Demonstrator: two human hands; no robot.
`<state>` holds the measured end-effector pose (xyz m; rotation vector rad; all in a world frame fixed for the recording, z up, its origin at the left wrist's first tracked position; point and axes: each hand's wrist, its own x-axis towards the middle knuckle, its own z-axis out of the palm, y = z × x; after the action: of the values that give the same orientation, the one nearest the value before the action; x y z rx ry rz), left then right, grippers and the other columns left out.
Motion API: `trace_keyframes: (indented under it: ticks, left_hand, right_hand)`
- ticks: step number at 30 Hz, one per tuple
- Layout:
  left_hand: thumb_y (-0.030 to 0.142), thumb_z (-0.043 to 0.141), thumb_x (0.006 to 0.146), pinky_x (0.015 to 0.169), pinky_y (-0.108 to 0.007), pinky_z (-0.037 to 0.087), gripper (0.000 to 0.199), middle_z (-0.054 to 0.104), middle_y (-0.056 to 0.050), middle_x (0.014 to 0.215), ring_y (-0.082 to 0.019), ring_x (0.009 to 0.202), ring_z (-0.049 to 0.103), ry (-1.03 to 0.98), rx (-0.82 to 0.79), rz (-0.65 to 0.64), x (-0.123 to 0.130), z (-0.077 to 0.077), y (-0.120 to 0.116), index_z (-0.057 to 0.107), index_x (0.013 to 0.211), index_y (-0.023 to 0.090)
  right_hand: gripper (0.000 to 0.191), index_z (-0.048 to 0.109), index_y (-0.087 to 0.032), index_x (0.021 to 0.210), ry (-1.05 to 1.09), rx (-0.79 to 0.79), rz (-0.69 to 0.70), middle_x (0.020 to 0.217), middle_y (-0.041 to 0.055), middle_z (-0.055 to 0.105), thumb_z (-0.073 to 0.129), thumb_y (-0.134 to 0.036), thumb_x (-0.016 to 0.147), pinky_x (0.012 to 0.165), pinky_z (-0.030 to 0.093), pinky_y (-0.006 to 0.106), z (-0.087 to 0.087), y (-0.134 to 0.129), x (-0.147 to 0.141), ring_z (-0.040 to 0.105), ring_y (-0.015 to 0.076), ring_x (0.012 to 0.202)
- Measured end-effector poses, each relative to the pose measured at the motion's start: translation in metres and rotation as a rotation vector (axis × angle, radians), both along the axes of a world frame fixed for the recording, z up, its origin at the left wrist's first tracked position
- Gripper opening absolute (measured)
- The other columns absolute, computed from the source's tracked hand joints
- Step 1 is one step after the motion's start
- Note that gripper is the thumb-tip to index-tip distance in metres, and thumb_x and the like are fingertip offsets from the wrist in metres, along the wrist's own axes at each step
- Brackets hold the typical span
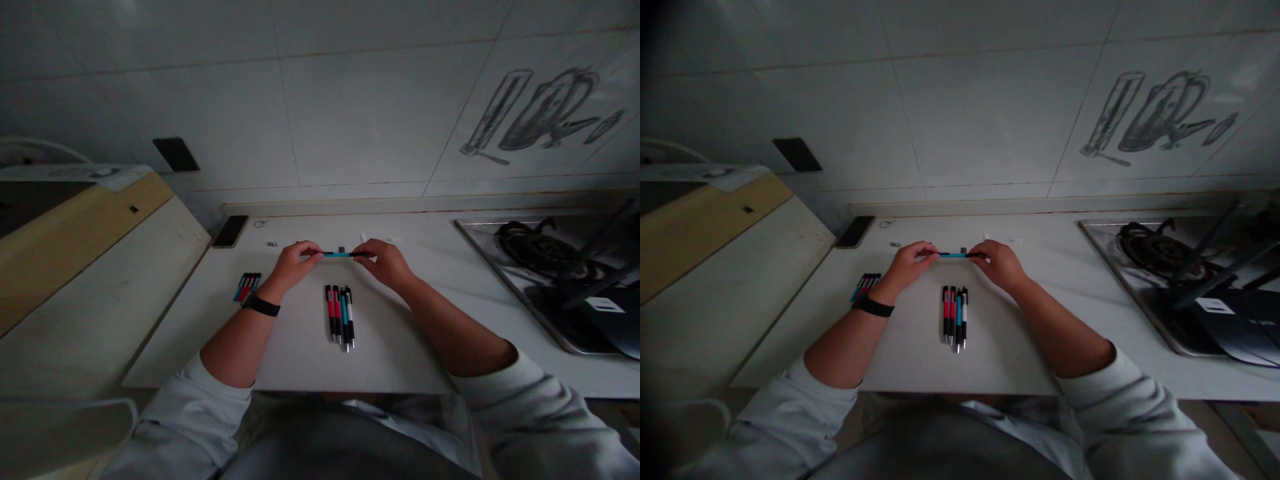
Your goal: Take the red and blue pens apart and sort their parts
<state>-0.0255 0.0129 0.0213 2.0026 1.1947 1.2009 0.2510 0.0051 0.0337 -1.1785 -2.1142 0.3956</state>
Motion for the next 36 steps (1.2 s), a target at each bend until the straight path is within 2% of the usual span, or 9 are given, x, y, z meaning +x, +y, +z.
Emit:
trace_keyframes:
  ticks: [4,7,15,19,23,27,31,34,36]
  left_hand:
    - [0.022,0.072,0.090,0.090,-0.035,0.059,0.006,0.077,-0.004,0.094,-0.017,0.089,0.072,-0.025,0.038,0.012,0.0002,-0.0002,0.0008,0.073,0.095,0.019]
    - [0.021,0.072,0.090,0.090,-0.034,0.059,0.006,0.077,-0.003,0.094,-0.017,0.089,0.072,-0.013,0.073,0.026,-0.0004,0.0003,0.0011,0.074,0.095,0.020]
    - [0.020,0.072,0.090,0.090,-0.034,0.059,0.005,0.077,-0.003,0.094,-0.017,0.089,0.072,0.027,0.105,0.046,-0.0009,-0.0002,0.0014,0.074,0.094,0.020]
    - [0.021,0.072,0.089,0.090,-0.035,0.059,0.005,0.077,-0.003,0.093,-0.017,0.088,0.072,0.039,0.104,0.056,-0.0006,0.0002,0.0011,0.074,0.094,0.020]
    - [0.023,0.071,0.090,0.090,-0.035,0.060,0.006,0.078,-0.004,0.094,-0.018,0.089,0.072,0.042,0.099,0.057,-0.0007,0.0003,0.0008,0.074,0.094,0.020]
    - [0.022,0.071,0.090,0.090,-0.035,0.059,0.005,0.078,-0.003,0.094,-0.018,0.089,0.072,0.039,0.109,0.050,-0.0012,-0.0005,0.0009,0.074,0.094,0.020]
    - [0.023,0.072,0.090,0.088,-0.035,0.058,0.006,0.077,-0.003,0.092,-0.018,0.087,0.072,0.046,0.115,0.049,-0.0023,-0.0024,0.0018,0.074,0.094,0.021]
    - [0.023,0.072,0.090,0.087,-0.035,0.058,0.006,0.077,-0.003,0.092,-0.018,0.087,0.072,0.058,0.117,0.045,-0.0030,-0.0031,0.0023,0.074,0.094,0.021]
    - [0.023,0.072,0.090,0.087,-0.034,0.058,0.005,0.077,-0.003,0.092,-0.018,0.087,0.072,0.058,0.115,0.045,-0.0031,-0.0027,0.0023,0.074,0.094,0.021]
  right_hand:
    - [0.022,0.076,-0.021,0.109,-0.015,-0.043,-0.012,0.102,0.0081,0.076,0.066,-0.036,0.095,0.078,0.050,0.032,0.0003,-0.0018,-0.0020,0.066,0.0196,0.081]
    - [0.025,0.073,-0.020,0.102,-0.072,-0.100,-0.006,0.094,0.0078,0.074,0.055,-0.037,0.102,0.074,0.047,0.030,-0.0018,-0.0018,-0.0032,0.064,0.0188,0.078]
    - [0.020,0.066,-0.021,0.098,-0.052,-0.162,-0.042,0.089,0.0059,0.072,0.053,-0.036,0.100,0.071,0.043,0.029,-0.0001,-0.0037,-0.0052,0.062,0.0182,0.076]
    - [0.022,0.063,-0.021,0.109,-0.013,-0.169,-0.069,0.092,0.0052,0.072,0.065,-0.035,0.092,0.071,0.043,0.028,-0.0029,-0.0024,-0.0048,0.062,0.0179,0.076]
    - [0.021,0.065,-0.021,0.099,-0.047,-0.206,-0.012,0.084,0.0044,0.071,0.052,-0.037,0.100,0.070,0.041,0.029,-0.0049,-0.0013,-0.0040,0.061,0.0178,0.073]
    - [0.021,0.063,-0.021,0.106,-0.023,-0.193,-0.053,0.093,0.0055,0.073,0.063,-0.037,0.093,0.069,0.042,0.028,-0.0046,-0.0015,-0.0042,0.062,0.0180,0.076]
    - [0.031,0.065,-0.021,0.091,-0.059,-0.242,0.014,0.082,0.0050,0.071,0.043,-0.038,0.104,0.071,0.041,0.029,-0.0049,-0.0013,-0.0043,0.062,0.0181,0.073]
    - [0.018,0.064,-0.021,0.101,-0.058,-0.224,-0.014,0.088,0.0052,0.072,0.058,-0.038,0.096,0.070,0.042,0.029,-0.0062,-0.0009,-0.0046,0.062,0.0185,0.075]
    - [0.023,0.063,-0.022,0.109,-0.028,-0.233,-0.027,0.092,0.0056,0.073,0.062,-0.040,0.095,0.070,0.043,0.029,-0.0073,-0.0007,-0.0049,0.062,0.0185,0.075]
